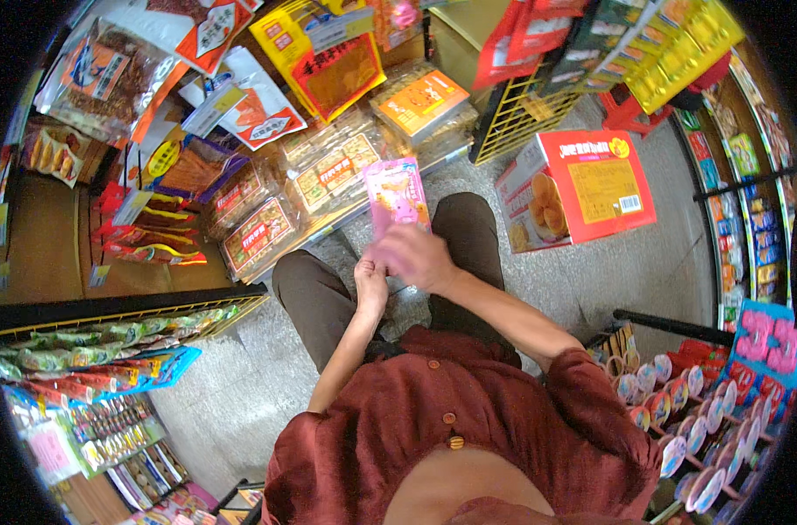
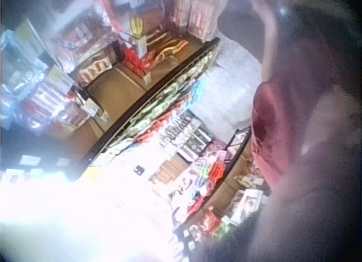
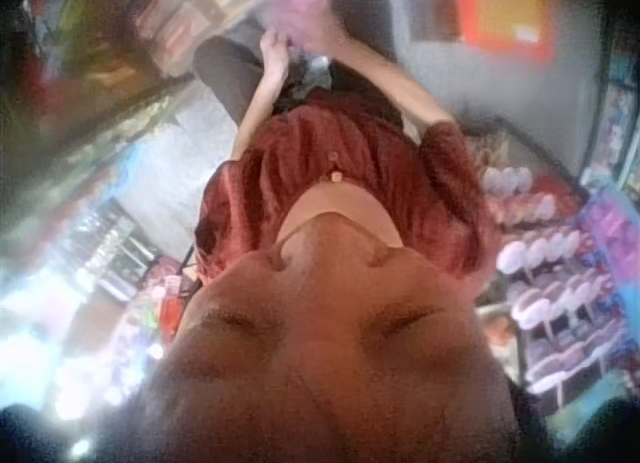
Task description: The person squats in a store aisle and wipes the front of snack packages with a pink cloth, then picks up and places them back on the shelf. They handle multiple snack packets and a red box, arranging them on the lower shelf.
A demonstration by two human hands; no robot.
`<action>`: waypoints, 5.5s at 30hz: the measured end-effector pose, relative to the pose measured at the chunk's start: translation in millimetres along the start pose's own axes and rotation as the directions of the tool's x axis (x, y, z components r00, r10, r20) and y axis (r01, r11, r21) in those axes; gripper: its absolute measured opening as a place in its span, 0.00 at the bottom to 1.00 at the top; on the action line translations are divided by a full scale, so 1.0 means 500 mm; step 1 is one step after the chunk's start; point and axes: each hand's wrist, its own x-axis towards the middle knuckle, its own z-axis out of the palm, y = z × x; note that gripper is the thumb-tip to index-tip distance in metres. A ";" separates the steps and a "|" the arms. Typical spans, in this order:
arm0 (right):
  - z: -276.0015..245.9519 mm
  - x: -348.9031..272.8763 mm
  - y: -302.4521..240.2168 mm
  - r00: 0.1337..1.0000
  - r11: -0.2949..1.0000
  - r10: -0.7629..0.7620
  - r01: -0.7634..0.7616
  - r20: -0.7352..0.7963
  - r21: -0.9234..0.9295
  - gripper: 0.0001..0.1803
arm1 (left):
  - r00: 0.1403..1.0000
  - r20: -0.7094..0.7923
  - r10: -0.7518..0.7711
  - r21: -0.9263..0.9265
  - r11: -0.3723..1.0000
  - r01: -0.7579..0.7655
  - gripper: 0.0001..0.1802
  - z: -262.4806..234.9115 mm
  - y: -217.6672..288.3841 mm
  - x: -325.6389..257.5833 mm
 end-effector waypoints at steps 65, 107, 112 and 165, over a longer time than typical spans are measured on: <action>-0.180 -0.063 0.121 0.898 0.872 0.355 -0.418 -0.259 -0.255 0.10 | 0.809 -0.022 0.587 0.198 0.796 -0.572 0.10 0.338 0.416 0.607; -0.171 -0.061 0.148 0.898 0.882 0.356 -0.414 -0.258 -0.224 0.13 | 0.735 -0.261 0.626 0.207 0.780 -0.590 0.26 0.358 0.381 0.665; -0.168 -0.062 0.144 0.896 0.883 0.357 -0.416 -0.265 -0.216 0.16 | 0.748 0.162 0.644 0.484 0.608 -0.629 0.24 0.240 0.152 0.464; -0.214 -0.652 -0.231 -0.637 -0.575 0.696 -0.771 0.330 -0.274 0.25 | -0.321 0.441 -0.838 0.165 0.427 -0.889 0.23 0.135 -0.412 0.026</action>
